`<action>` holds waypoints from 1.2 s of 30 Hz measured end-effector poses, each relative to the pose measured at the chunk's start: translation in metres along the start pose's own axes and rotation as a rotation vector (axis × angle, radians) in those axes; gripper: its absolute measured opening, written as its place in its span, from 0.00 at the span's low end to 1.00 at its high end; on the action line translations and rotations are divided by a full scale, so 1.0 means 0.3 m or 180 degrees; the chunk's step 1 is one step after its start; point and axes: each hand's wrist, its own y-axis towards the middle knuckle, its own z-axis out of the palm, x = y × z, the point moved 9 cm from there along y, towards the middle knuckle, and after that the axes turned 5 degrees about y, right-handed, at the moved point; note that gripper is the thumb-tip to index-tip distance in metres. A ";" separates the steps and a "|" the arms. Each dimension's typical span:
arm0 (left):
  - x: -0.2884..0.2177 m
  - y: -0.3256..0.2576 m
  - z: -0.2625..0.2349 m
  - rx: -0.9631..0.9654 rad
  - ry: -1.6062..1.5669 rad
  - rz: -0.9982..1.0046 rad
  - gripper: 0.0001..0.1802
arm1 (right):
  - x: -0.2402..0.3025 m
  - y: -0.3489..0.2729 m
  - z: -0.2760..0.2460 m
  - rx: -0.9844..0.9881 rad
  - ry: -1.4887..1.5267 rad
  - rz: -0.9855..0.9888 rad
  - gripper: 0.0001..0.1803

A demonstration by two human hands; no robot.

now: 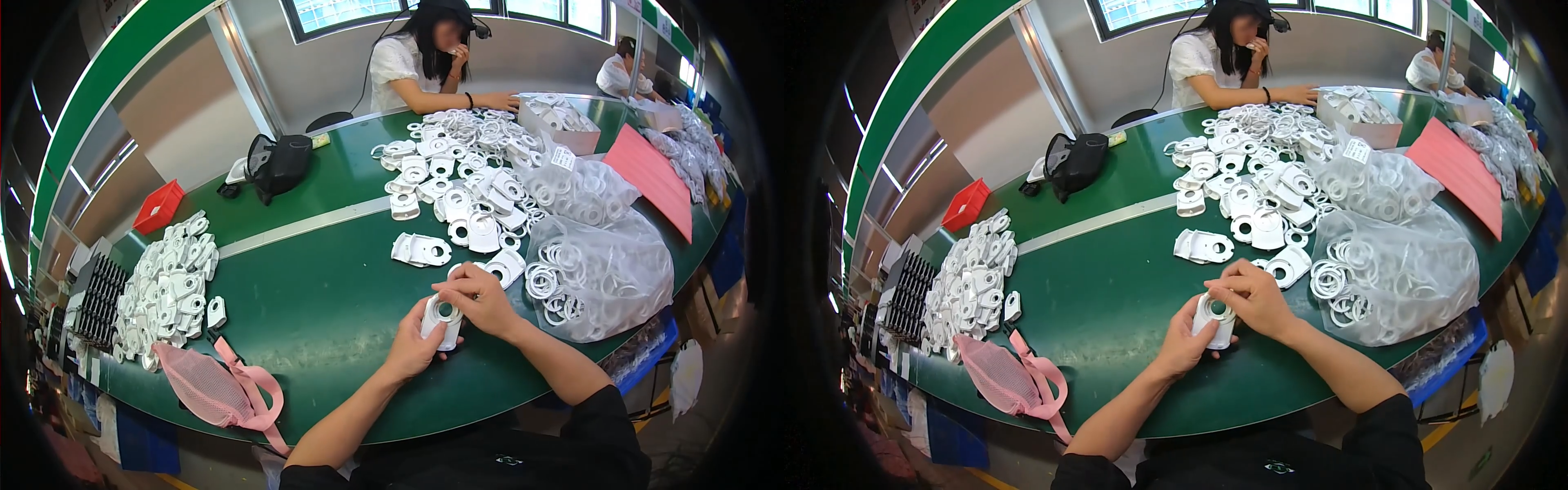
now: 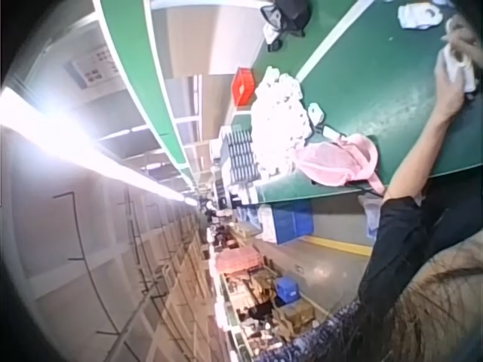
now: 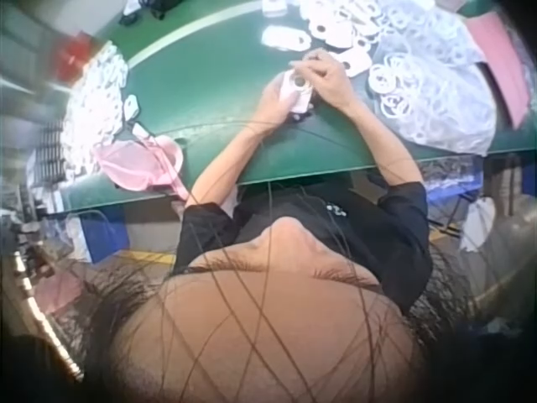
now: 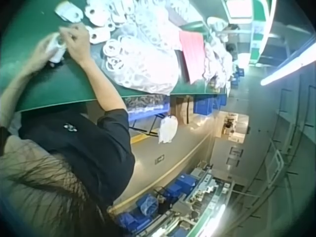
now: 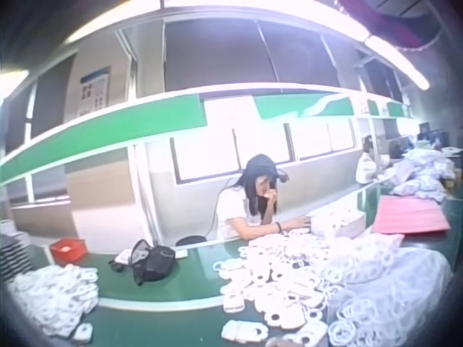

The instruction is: Attaching small white plastic rings or gaskets to circular lighting fixture bases at a factory workbench.

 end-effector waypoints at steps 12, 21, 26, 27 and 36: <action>-0.083 -0.008 -0.058 -0.0654 0.1856 0.0837 0.12 | -0.071 -0.009 0.046 0.0894 0.0445 0.0745 0.06; -0.052 0.007 -0.084 -0.0743 0.1984 0.0776 0.12 | -0.122 -0.025 0.069 0.0575 0.0646 0.1074 0.10; -0.002 0.011 -0.077 -0.0897 -0.0291 0.0500 0.09 | -0.170 -0.023 0.052 -0.0134 0.1860 0.1203 0.11; -0.006 0.011 -0.063 -0.0818 -0.0649 0.0427 0.10 | -0.200 -0.033 0.052 0.0027 0.1656 0.1282 0.11; -0.001 0.020 -0.088 -0.0469 -0.0198 0.0367 0.17 | -0.124 -0.009 0.043 0.0404 0.0874 0.0970 0.11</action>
